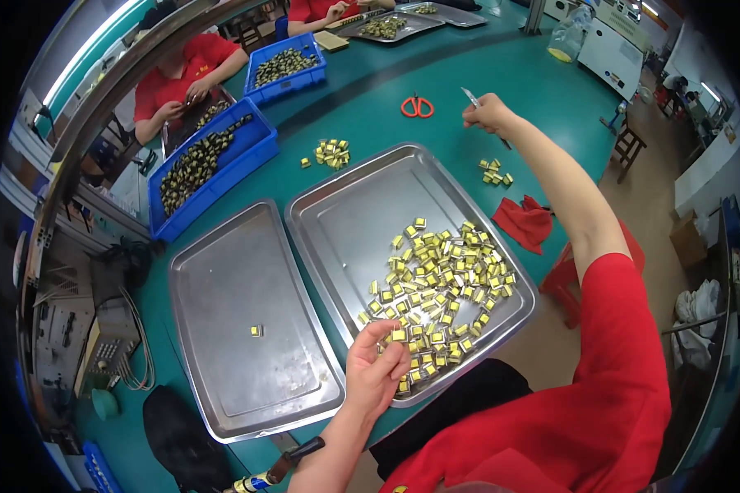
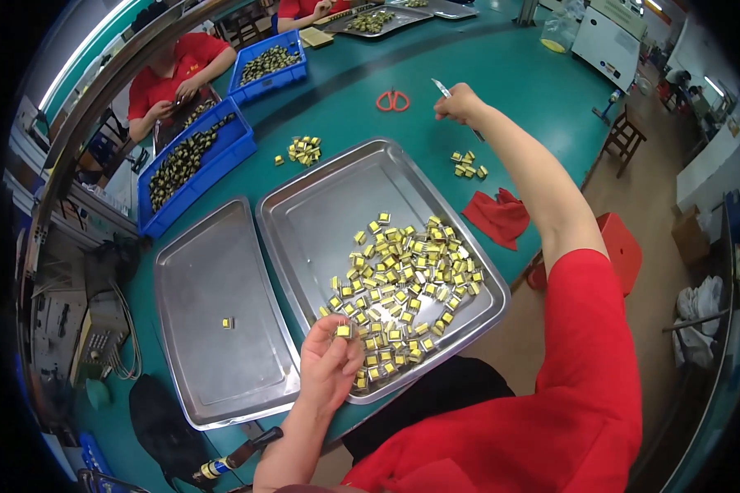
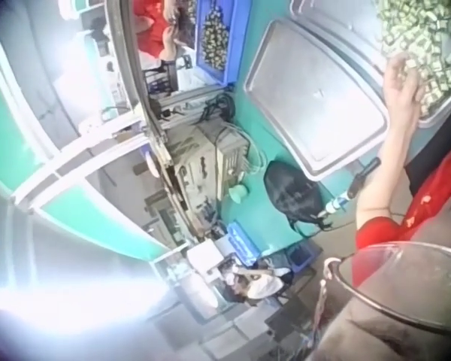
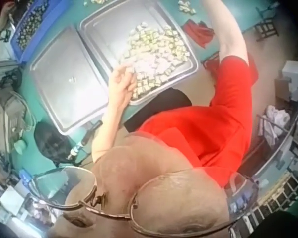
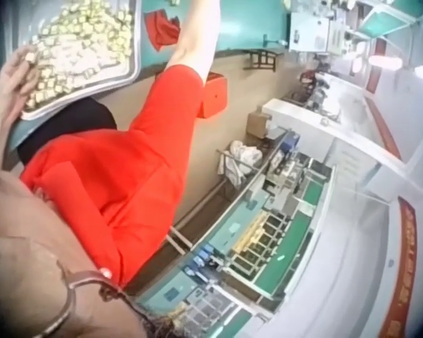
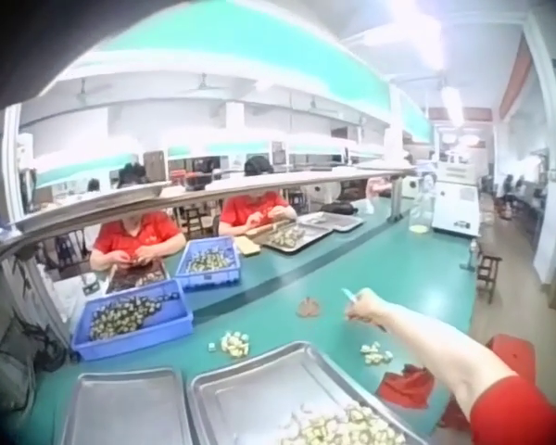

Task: The person assembles or inspects small electronic components on a factory workbench using tweezers.

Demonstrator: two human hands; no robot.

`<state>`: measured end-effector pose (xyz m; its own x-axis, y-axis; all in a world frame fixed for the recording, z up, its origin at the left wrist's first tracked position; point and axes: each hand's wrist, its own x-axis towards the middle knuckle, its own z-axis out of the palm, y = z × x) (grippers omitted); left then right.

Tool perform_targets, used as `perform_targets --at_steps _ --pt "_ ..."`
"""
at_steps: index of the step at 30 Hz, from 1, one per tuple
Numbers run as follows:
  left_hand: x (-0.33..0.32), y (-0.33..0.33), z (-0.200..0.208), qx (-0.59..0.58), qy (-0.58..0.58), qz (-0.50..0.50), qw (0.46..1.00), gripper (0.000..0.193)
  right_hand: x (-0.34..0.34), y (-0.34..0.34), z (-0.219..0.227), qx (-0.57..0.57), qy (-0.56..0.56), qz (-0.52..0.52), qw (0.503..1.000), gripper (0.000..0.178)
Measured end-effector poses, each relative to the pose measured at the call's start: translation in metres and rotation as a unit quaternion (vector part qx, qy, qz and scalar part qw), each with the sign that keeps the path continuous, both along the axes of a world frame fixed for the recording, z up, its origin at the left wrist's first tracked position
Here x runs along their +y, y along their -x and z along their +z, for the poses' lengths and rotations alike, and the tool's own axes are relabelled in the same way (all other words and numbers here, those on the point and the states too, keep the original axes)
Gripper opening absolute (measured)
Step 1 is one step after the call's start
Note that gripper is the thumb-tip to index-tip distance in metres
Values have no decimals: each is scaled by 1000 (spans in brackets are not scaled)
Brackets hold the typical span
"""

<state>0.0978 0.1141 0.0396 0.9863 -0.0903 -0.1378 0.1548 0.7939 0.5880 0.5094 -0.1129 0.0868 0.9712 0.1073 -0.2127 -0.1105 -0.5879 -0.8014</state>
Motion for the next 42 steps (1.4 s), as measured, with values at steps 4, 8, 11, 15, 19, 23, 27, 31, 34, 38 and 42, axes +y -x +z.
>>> perform_targets --at_steps 4,8,11,15,19,23,27,31,34,38,42 --pt "1 -2 -1 4 13 2 1000 25 16 -33 -16 -45 58 10 997 22" --pt "2 0 0 30 26 3 999 25 62 -53 -33 -189 255 -47 947 45" --pt "3 0 2 48 54 -8 997 26 85 -59 -32 -172 316 -71 930 58" --pt "3 0 3 59 75 -11 995 24 82 -75 -25 -138 351 -15 926 56" --pt "7 2 0 67 74 -5 995 25 82 -56 -12 -1 182 34 983 48" --pt "7 1 0 73 80 -4 994 24 63 -61 -22 107 43 67 991 38" --pt "6 -3 -1 76 99 0 992 25 105 -82 -8 -29 -205 -52 977 42" --pt "9 -3 0 64 121 -9 991 25 142 -137 10 -109 -175 -107 973 38" --pt "3 -4 6 81 87 2 993 25 148 -126 -4 -103 -179 -21 978 20" --pt "3 -2 0 77 56 -7 995 25 134 -72 -13 -60 -121 43 990 14" --pt "1 1 -6 44 61 13 997 20 101 -12 15 -45 -57 137 988 11"
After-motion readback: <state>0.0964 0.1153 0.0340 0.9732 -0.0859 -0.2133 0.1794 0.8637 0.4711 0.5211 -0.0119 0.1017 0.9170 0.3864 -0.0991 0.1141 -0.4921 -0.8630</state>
